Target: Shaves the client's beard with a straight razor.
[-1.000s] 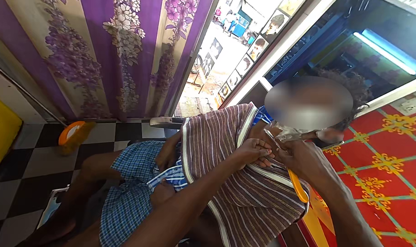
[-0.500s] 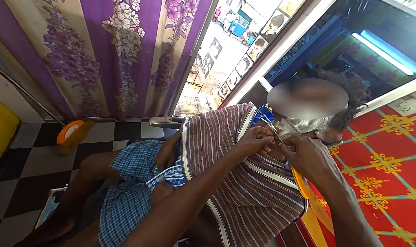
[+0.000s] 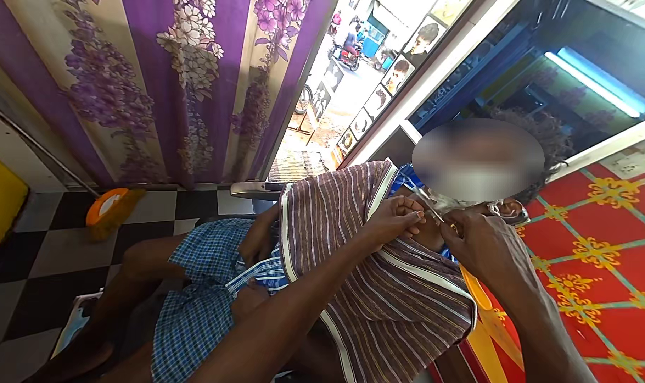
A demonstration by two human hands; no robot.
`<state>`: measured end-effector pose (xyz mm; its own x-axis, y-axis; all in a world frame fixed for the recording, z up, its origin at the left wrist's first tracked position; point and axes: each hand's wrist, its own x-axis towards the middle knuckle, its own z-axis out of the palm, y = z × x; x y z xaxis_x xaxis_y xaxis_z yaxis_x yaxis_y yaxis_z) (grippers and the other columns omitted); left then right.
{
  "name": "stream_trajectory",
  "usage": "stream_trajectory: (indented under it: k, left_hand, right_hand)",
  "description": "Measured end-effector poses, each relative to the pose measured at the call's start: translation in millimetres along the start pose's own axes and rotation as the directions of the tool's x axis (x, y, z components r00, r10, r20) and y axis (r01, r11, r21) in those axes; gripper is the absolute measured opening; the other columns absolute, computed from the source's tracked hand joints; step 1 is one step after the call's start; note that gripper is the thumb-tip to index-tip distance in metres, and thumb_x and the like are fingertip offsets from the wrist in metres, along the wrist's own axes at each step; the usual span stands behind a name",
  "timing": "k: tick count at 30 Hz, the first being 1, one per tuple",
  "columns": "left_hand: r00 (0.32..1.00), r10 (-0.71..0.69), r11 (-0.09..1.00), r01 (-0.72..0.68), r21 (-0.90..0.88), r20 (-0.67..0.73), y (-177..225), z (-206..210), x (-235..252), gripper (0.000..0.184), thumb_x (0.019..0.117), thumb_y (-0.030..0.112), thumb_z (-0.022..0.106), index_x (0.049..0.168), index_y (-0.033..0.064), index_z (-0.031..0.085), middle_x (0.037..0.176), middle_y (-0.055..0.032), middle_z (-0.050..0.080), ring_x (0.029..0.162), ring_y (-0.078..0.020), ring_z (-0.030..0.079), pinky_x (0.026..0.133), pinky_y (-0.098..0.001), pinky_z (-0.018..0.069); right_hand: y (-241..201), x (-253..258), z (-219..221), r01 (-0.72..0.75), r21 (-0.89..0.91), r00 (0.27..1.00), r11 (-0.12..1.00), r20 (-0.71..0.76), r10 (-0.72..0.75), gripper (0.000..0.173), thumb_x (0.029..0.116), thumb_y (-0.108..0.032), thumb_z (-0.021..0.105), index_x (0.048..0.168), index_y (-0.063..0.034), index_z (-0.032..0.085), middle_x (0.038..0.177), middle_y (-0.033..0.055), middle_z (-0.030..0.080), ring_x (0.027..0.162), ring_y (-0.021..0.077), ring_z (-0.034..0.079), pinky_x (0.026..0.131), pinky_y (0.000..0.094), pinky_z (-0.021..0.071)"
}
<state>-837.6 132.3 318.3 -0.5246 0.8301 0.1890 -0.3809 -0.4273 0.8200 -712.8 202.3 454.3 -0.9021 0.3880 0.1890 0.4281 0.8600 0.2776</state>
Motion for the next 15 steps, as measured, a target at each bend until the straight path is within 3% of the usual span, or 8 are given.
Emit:
stream_trajectory:
  k: [4,9,15]
  left_hand:
    - [1.0,0.018,1.0,-0.018,0.025,0.015,6.7,4.3,2.5,0.02,0.1036,0.01,0.06,0.12,-0.0013,0.058,0.1,-0.0108,0.07,0.074,-0.0134,0.068,0.067,-0.0265,0.0579]
    - [0.999,-0.019,0.999,0.017,0.038,0.04,3.0,0.5,6.6,0.02,0.105,0.011,0.057,0.122,-0.0003,0.061,0.1,-0.01,0.072,0.075,-0.0125,0.068,0.067,-0.0259,0.057]
    - [0.999,-0.027,0.999,0.026,0.026,0.044,2.4,-0.4,5.2,0.021,0.1055,0.01,0.056,0.123,0.0002,0.06,0.1,-0.0099,0.072,0.076,-0.0125,0.068,0.069,-0.0259,0.0569]
  right_hand:
    - [9.3,2.6,1.7,0.004,-0.061,1.0,0.998,-0.001,-0.004,0.014,0.0974,-0.027,0.069,0.095,-0.0135,0.073,0.077,0.0111,0.068,0.074,0.0353,0.068,0.06,0.0563,0.0503]
    - [9.4,-0.1,-0.7,-0.092,-0.097,0.994,0.991,-0.06,0.086,0.015,0.0969,-0.026,0.07,0.091,-0.0124,0.072,0.077,0.0147,0.069,0.076,0.0394,0.068,0.06,0.0578,0.0494]
    - [10.0,-6.8,6.2,-0.012,-0.065,0.945,0.998,-0.328,-0.01,0.017,0.0981,-0.022,0.065,0.089,-0.0091,0.071,0.07,0.0152,0.065,0.063,0.0397,0.065,0.049,0.0562,0.0436]
